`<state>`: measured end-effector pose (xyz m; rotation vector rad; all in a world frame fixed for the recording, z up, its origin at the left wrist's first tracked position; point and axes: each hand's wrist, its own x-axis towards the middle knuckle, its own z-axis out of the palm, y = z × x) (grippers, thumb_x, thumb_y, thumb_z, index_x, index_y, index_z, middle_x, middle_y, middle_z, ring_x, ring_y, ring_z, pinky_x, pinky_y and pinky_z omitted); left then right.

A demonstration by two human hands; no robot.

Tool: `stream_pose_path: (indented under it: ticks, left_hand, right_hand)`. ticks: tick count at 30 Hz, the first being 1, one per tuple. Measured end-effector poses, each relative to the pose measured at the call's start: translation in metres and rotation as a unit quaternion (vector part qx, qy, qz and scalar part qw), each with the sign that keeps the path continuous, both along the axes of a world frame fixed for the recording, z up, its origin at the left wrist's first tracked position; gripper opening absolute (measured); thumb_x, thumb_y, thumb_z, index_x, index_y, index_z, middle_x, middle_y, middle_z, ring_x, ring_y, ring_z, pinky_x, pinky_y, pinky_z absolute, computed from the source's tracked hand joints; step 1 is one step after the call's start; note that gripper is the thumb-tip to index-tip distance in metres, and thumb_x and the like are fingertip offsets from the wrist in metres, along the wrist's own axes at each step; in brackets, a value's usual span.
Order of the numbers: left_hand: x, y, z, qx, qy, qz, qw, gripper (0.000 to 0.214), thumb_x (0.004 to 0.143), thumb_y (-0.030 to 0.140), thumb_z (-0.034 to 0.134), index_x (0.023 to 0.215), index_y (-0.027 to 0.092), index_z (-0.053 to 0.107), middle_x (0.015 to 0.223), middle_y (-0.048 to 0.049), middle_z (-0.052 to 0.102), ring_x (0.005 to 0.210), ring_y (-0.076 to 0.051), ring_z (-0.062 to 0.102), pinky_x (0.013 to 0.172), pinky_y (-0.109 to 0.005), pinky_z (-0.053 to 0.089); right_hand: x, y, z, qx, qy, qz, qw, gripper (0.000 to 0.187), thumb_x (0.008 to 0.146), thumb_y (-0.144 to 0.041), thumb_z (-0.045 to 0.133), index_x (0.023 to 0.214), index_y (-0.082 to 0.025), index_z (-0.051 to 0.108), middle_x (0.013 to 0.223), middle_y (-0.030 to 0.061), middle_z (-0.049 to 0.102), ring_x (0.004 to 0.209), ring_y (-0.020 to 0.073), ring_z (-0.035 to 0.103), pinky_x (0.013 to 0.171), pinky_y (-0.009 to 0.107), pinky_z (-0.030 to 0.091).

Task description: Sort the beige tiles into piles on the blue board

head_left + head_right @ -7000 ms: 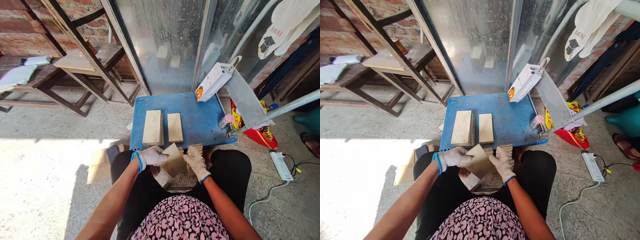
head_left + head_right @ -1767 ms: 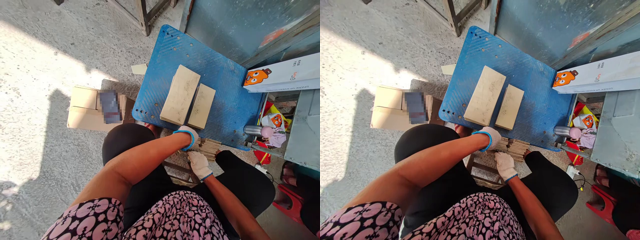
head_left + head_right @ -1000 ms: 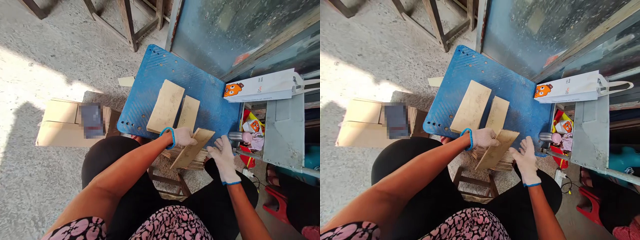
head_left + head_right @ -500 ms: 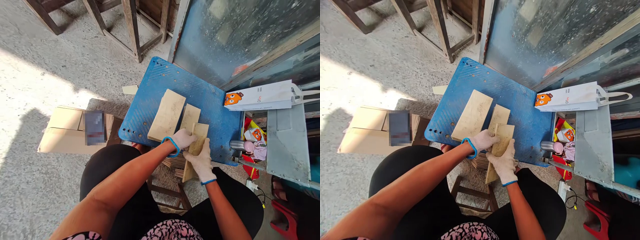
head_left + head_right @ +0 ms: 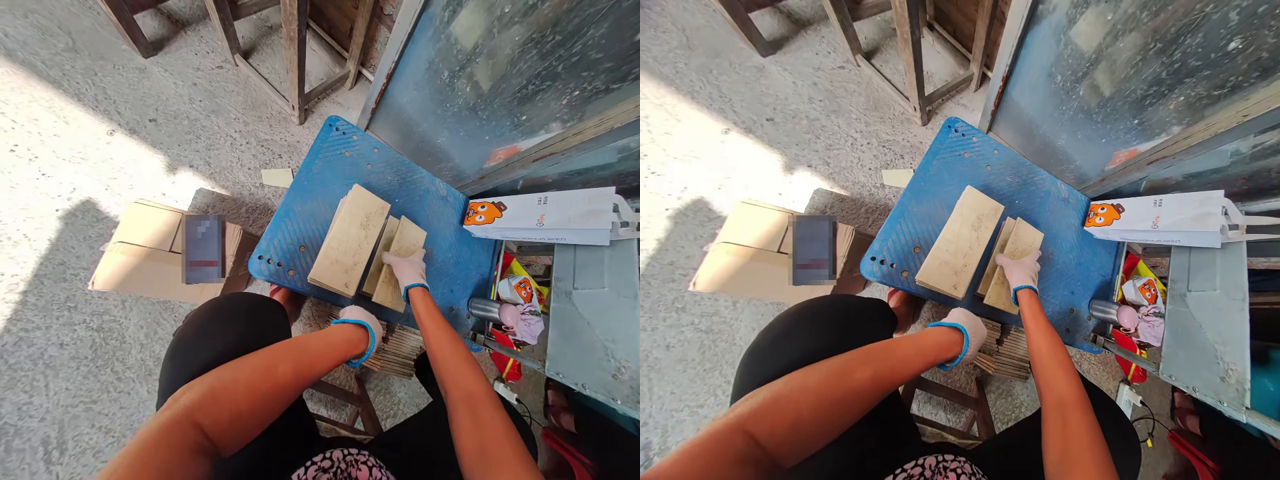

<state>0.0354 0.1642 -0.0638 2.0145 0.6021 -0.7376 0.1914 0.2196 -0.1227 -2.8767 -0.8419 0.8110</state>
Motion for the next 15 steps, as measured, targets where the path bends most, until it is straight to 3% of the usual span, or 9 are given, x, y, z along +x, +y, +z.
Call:
stream_pose_path:
  ticks: [7,15]
  left_hand:
    - [0.002,-0.006,0.003,-0.009,0.007,0.003,1.000,0.032,0.077,0.012,0.065,0.107,0.016,0.077,0.105,-0.0203,0.074,0.103,-0.039,0.068,0.085,-0.055,0.053]
    - [0.005,-0.014,-0.004,-0.016,0.014,0.008,1.000,0.029,0.079,0.013,0.064,0.104,0.014,0.078,0.104,-0.0222,0.074,0.102,-0.040,0.067,0.081,-0.057,0.050]
  right_hand:
    - [-0.011,0.020,-0.015,-0.035,-0.031,-0.011,0.999,0.137,0.056,-0.060,0.080,0.156,-0.004,0.003,0.142,0.0325,0.042,0.129,0.0397,0.051,0.101,0.048,0.046]
    - [-0.016,0.020,-0.027,-0.049,-0.042,-0.025,0.998,0.136,0.058,-0.062,0.079,0.155,-0.005,0.002,0.142,0.0322,0.042,0.128,0.0400,0.052,0.103,0.047,0.045]
